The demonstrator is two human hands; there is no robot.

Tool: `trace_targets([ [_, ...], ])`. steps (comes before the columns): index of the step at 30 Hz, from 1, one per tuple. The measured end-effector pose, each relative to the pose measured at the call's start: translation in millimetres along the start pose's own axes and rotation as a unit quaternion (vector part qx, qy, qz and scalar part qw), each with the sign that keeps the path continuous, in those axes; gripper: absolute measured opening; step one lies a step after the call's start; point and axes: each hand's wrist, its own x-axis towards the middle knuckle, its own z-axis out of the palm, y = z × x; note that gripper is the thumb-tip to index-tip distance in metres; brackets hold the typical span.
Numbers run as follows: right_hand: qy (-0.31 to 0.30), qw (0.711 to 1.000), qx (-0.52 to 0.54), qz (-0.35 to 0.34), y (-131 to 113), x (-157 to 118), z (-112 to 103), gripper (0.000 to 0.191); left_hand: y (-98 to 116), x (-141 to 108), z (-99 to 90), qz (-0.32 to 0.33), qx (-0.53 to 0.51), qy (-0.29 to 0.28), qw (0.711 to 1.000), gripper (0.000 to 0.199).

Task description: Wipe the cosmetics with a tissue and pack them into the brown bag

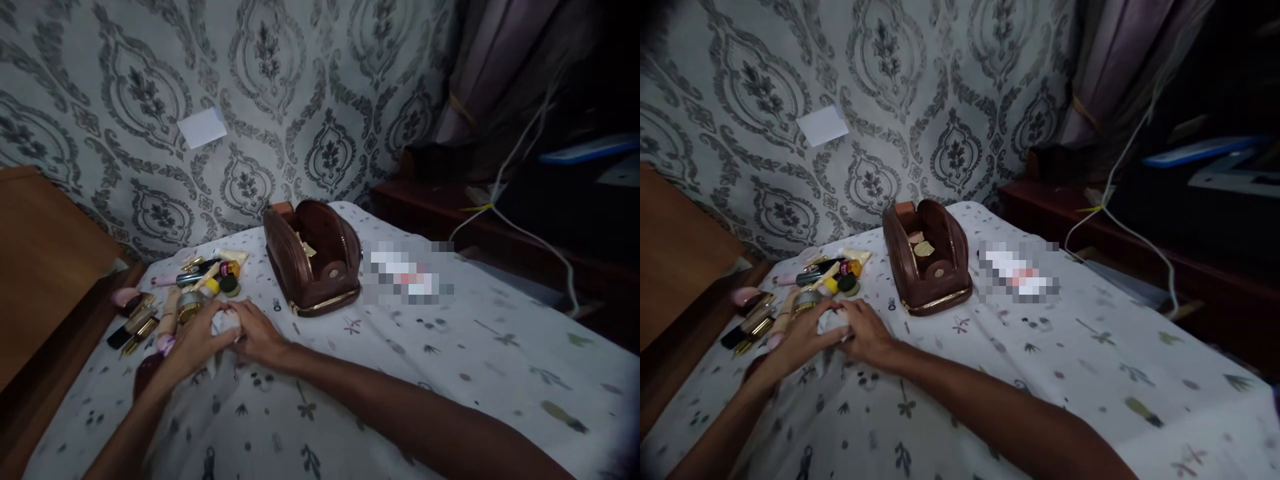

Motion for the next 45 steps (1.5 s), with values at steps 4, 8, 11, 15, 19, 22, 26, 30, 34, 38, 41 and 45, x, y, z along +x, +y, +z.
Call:
trace_targets([
  [4,0.013,1.0,0.014,0.006,5,2,3,0.064,5,-6,9.9,-0.018,-0.072,0.038,0.997,0.035],
  [8,0.004,0.998,0.059,0.026,-1,3,0,0.056,-7,-9,20.1,-0.085,-0.195,0.147,0.966,0.038],
  [11,-0.009,0.994,0.109,0.03,-7,2,-1,0.059,-19,-12,28.4,-0.133,-0.281,0.187,0.932,0.031],
  [15,0.014,0.987,0.154,0.049,-7,3,2,0.058,-22,-14,37.6,-0.151,-0.311,0.194,0.918,0.028],
  [19,0.071,0.981,0.149,0.098,-1,6,3,0.054,-15,-18,43.2,-0.074,-0.298,0.18,0.935,0.029],
  [22,0.091,0.98,0.129,0.119,2,8,1,0.047,-8,-23,46.2,0.008,-0.232,0.186,0.955,0.033],
  [26,0.083,0.991,0.074,0.079,0,5,-1,0.044,0,-31,47.4,0.113,-0.034,0.218,0.969,0.043],
  [30,0.069,0.996,-0.045,0.015,-5,1,-1,0.037,4,-35,46.1,0.148,0.085,0.22,0.961,0.045],
  [34,0.01,0.987,-0.16,0.008,-12,-3,-1,0.039,3,-34,41.8,0.126,0.048,0.203,0.97,0.042],
  [38,-0.05,0.976,-0.213,-0.001,-15,-6,-2,0.055,2,-30,32.3,0.061,-0.086,0.177,0.979,0.037],
  [41,-0.07,0.98,-0.184,-0.028,-16,-5,-3,0.057,1,-26,25.5,0.004,-0.199,0.16,0.967,0.038],
  [45,-0.05,0.995,-0.051,-0.066,-15,-3,-4,0.052,0,-23,23.4,-0.059,-0.322,0.164,0.931,0.055],
])
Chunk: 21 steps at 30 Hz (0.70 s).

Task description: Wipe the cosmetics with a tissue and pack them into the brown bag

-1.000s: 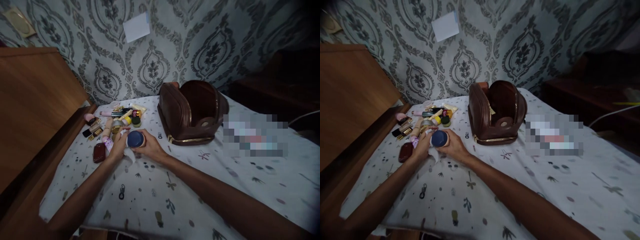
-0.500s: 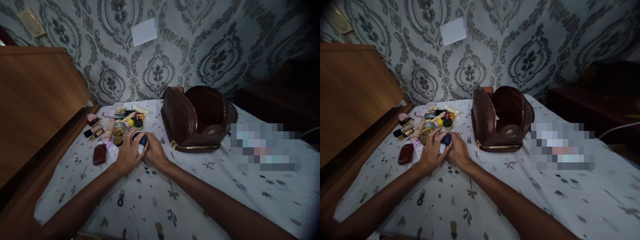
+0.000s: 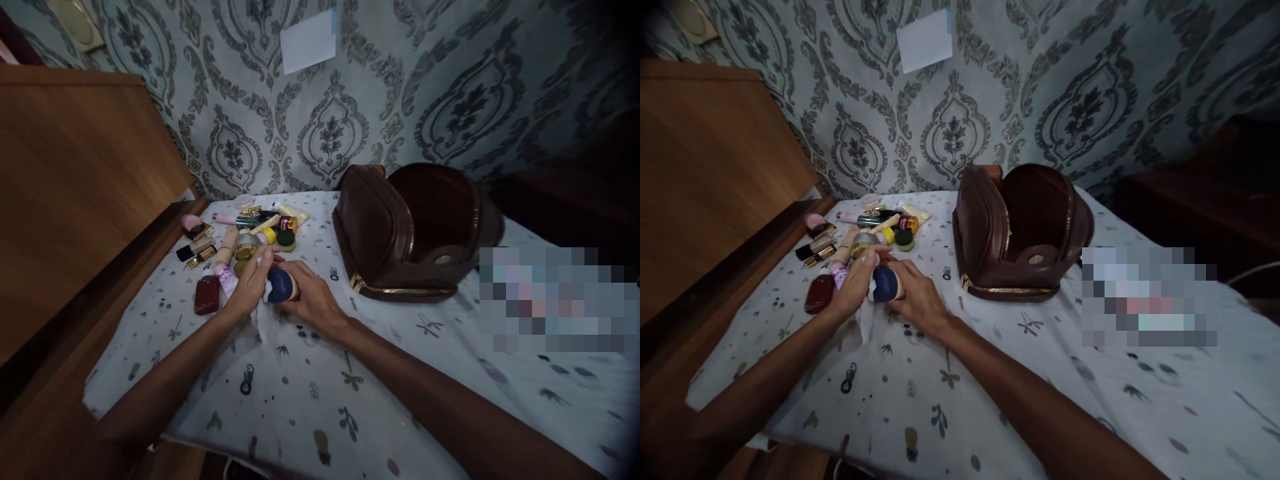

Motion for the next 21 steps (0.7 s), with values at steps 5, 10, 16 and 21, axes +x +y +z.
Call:
trace_targets([
  [5,0.056,0.994,0.083,0.052,2,3,3,0.06,-7,-2,4.7,-0.026,-0.008,0.071,0.997,0.064],
  [10,0.102,0.974,0.087,0.181,3,6,3,0.061,-18,-1,8.4,-0.028,-0.01,0.062,0.998,0.046],
  [16,0.098,0.973,0.073,0.196,5,8,1,0.051,-17,-6,6.7,0.1,0.085,0.09,0.987,0.031],
  [21,0.079,0.99,0.04,0.107,11,4,6,0.035,-8,-12,6.1,0.338,0.241,-0.042,0.909,0.046],
])
